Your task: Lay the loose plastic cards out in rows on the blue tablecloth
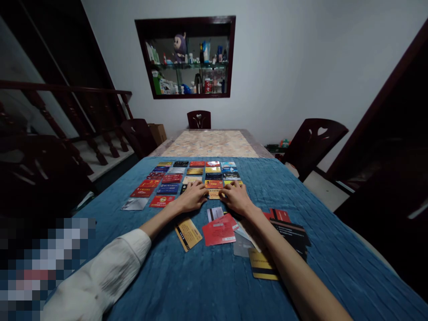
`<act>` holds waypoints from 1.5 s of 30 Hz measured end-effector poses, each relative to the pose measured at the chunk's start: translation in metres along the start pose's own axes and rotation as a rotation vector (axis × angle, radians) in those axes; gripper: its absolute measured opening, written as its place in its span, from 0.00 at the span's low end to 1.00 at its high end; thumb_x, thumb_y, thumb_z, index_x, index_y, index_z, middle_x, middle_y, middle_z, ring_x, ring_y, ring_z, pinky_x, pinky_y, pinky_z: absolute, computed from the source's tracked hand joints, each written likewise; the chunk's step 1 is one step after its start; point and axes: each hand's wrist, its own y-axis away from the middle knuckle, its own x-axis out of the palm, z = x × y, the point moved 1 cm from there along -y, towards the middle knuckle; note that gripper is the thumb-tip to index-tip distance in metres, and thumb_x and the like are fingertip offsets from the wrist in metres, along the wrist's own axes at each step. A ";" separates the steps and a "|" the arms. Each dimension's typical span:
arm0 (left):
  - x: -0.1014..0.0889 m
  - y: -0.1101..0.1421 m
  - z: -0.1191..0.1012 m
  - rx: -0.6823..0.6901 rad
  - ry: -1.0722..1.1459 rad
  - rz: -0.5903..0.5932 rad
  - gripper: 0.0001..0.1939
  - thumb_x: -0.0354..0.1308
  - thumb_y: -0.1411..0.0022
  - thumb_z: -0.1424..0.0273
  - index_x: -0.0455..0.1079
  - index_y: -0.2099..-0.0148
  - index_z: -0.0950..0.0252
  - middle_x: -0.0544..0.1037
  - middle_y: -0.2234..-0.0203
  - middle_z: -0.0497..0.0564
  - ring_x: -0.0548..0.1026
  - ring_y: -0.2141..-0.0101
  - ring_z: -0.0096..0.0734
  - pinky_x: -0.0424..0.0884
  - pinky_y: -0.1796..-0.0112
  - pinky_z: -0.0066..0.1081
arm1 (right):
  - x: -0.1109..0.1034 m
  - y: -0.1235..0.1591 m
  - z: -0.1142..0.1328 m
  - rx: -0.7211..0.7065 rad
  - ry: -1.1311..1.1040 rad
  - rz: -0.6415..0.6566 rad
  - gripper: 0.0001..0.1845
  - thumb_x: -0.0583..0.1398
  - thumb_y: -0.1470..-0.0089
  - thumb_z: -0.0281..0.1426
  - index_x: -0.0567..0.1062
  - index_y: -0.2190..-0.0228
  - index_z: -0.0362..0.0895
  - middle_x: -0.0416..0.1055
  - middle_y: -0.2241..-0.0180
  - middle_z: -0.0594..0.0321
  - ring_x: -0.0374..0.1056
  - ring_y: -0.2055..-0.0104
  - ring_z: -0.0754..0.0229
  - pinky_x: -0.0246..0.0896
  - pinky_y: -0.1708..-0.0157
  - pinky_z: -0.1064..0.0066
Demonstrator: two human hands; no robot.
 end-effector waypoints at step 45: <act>-0.015 0.075 -0.084 0.235 0.003 -0.034 0.17 0.55 0.36 0.59 0.74 0.55 0.67 0.75 0.55 0.60 0.65 0.48 0.51 0.60 0.48 0.51 | -0.036 0.109 0.040 -0.296 -0.235 -0.041 0.15 0.58 0.40 0.38 0.76 0.54 0.47 0.74 0.53 0.53 0.60 0.48 0.46 0.56 0.49 0.49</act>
